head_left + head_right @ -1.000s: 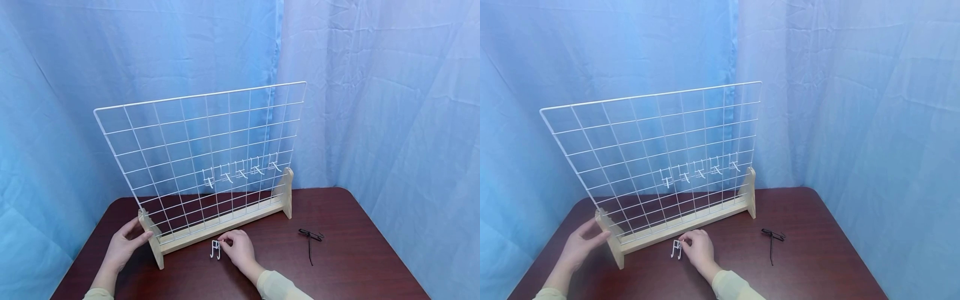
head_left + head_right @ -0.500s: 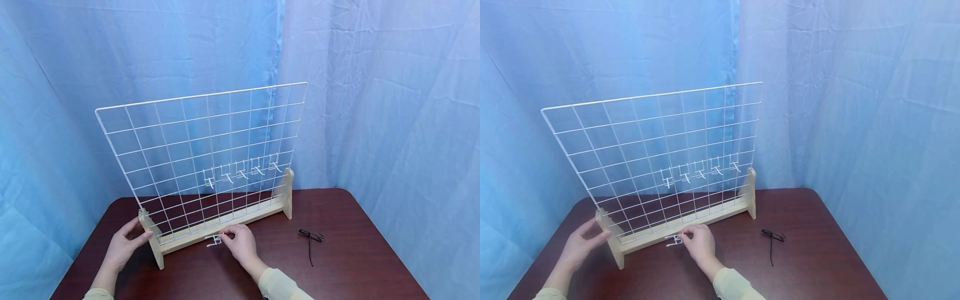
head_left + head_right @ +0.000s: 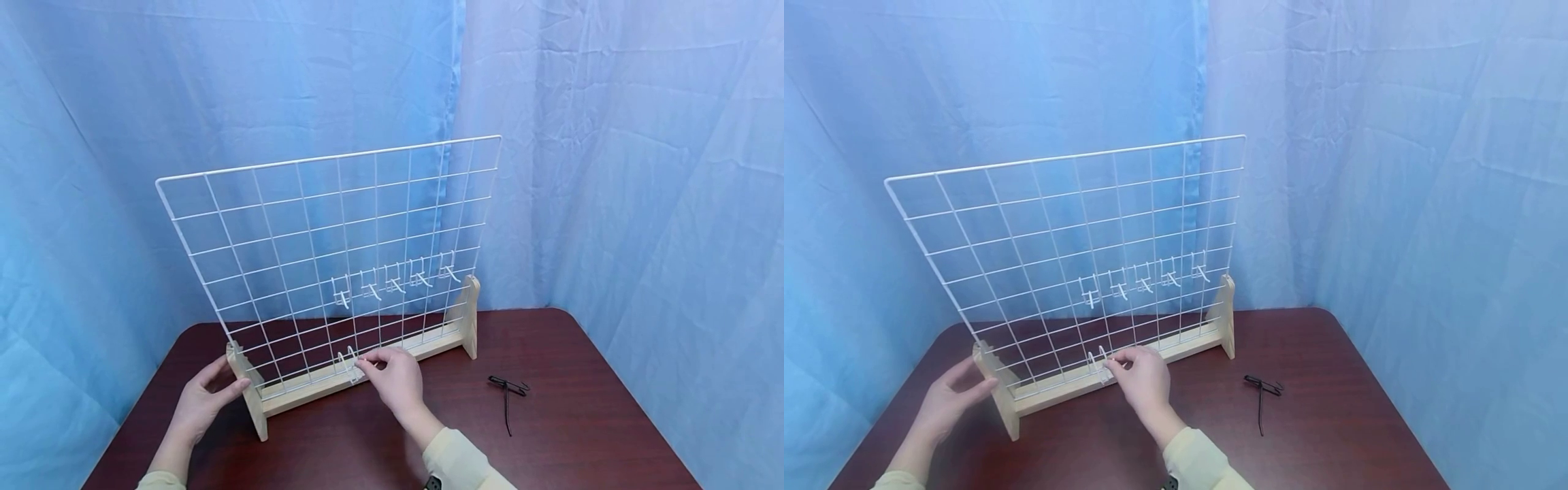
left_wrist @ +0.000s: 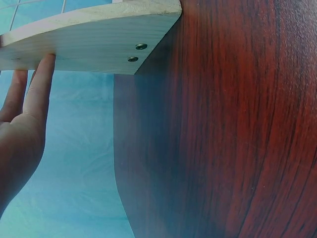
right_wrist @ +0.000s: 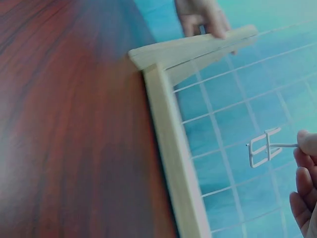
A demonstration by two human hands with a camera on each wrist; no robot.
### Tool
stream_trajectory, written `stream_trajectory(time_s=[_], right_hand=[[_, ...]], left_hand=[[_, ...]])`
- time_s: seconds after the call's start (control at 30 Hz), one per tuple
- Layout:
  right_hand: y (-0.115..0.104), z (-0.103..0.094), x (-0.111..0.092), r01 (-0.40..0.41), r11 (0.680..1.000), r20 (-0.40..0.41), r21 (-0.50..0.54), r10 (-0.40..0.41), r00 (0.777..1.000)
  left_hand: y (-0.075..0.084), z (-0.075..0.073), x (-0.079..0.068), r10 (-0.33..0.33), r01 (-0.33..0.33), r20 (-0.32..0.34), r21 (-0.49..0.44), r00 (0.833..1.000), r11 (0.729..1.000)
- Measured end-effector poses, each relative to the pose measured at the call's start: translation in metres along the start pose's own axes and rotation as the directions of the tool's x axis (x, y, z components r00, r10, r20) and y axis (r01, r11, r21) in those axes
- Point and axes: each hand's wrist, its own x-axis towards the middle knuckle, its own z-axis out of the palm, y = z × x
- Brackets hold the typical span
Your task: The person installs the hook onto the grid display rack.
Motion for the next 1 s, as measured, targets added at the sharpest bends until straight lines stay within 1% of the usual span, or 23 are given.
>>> stream_trajectory(time_s=[0.13,0.3,0.5,0.73,0.87,1.0], right_hand=[[-0.010,-0.005,0.006,0.031,0.999,-0.037,0.019,-0.030,0.999],[-0.025,-0.010,0.013,0.086,0.996,-0.081,0.039,-0.083,0.993],[-0.039,-0.016,0.020,0.122,0.991,-0.100,0.058,-0.116,0.988],[-0.057,-0.027,0.030,0.159,0.985,-0.104,0.068,-0.151,0.983],[-0.066,-0.031,0.036,0.196,0.979,-0.122,0.065,-0.187,0.975],[-0.074,-0.033,0.043,0.237,0.969,-0.145,0.070,-0.225,0.964]], left_hand=[[-0.001,0.000,0.000,0.009,-0.009,-0.010,0.001,1.000,1.000],[0.000,0.000,0.000,-0.001,0.001,-0.006,0.021,1.000,1.000],[0.000,0.001,0.000,-0.002,0.002,-0.004,0.021,1.000,1.000],[-0.001,0.001,0.001,0.007,-0.007,-0.007,-0.005,1.000,1.000],[-0.001,0.001,0.001,0.017,-0.017,-0.005,-0.023,1.000,1.000],[-0.002,0.001,0.001,0.010,-0.010,-0.005,-0.020,1.000,1.000]])
